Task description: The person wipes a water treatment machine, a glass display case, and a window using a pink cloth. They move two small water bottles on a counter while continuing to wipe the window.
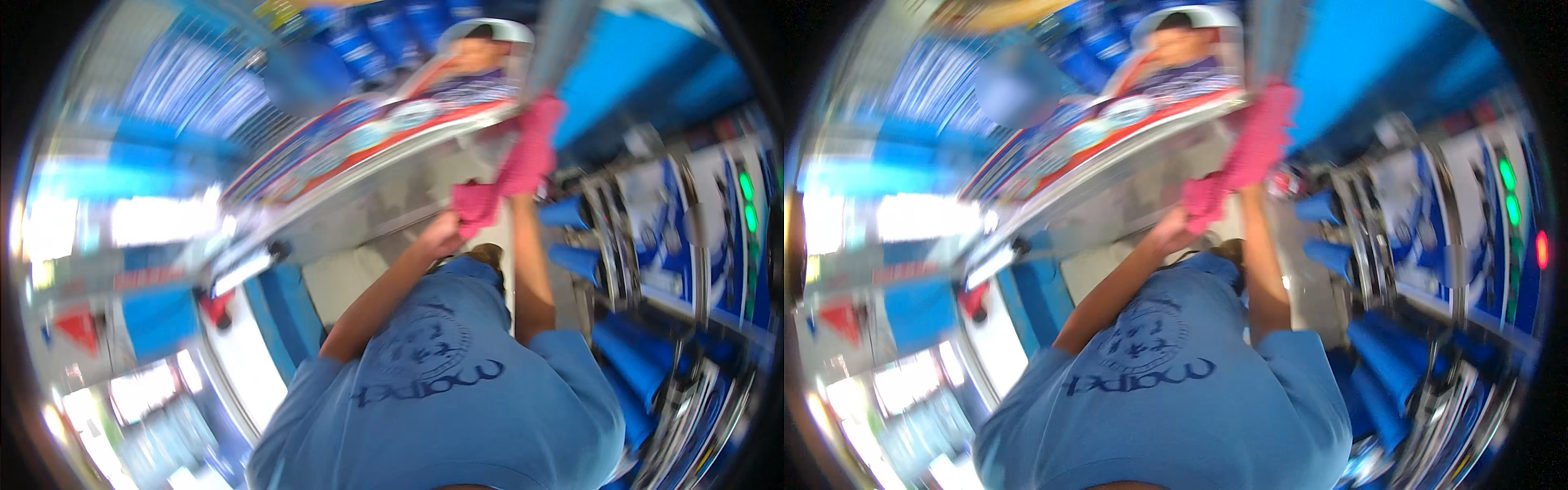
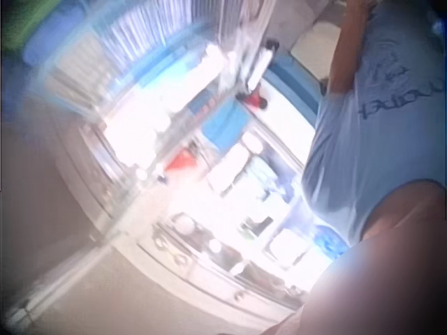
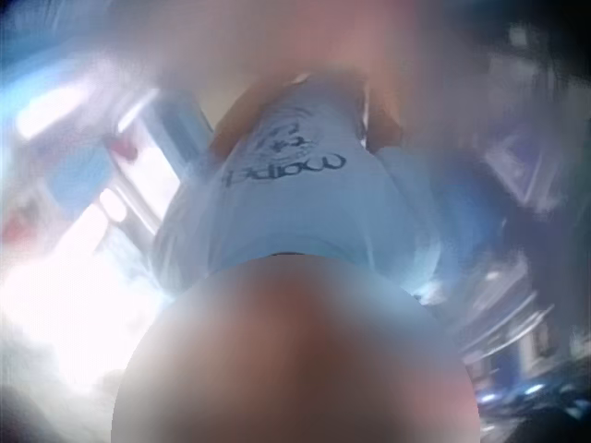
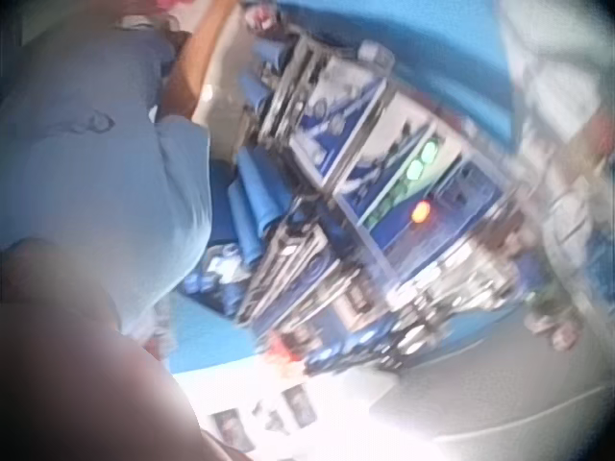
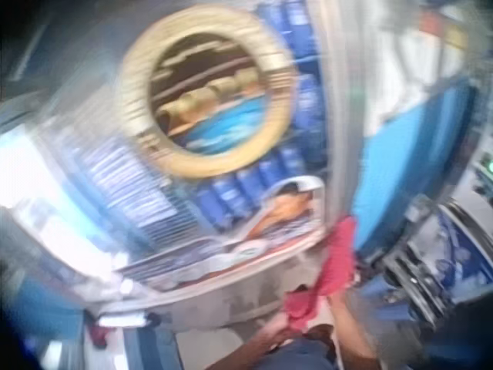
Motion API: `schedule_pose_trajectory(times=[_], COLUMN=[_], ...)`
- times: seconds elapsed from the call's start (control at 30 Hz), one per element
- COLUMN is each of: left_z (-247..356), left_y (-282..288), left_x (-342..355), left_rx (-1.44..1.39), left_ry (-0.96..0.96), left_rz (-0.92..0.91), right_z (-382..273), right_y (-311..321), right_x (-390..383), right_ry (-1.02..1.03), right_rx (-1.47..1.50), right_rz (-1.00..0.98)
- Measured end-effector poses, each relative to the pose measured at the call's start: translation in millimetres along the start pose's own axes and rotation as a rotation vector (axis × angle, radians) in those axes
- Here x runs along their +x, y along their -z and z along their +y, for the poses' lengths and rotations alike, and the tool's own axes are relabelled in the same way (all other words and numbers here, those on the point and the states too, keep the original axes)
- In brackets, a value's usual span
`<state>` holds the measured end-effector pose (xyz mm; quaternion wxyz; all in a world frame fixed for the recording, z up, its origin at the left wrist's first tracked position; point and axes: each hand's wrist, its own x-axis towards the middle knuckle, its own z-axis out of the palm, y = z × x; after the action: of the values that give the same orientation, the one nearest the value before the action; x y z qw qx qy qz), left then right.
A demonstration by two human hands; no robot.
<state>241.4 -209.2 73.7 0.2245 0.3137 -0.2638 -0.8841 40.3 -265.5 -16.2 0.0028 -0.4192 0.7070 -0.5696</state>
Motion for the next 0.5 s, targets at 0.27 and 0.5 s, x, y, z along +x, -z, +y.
schedule_pose_trajectory(times=[0.27,0.5], left_z=[36,36], left_y=[26,123], left_x=[-10,-69], left_rx=[-0.279,-0.351], left_ry=[-0.476,-0.794], left_rz=[0.016,0.396], right_z=[-56,-139], right_y=[-8,-38], right_x=[-8,-84], right_ry=[0.043,0.064], right_rx=[0.134,0.388], right_rz=[-0.037,-0.221])
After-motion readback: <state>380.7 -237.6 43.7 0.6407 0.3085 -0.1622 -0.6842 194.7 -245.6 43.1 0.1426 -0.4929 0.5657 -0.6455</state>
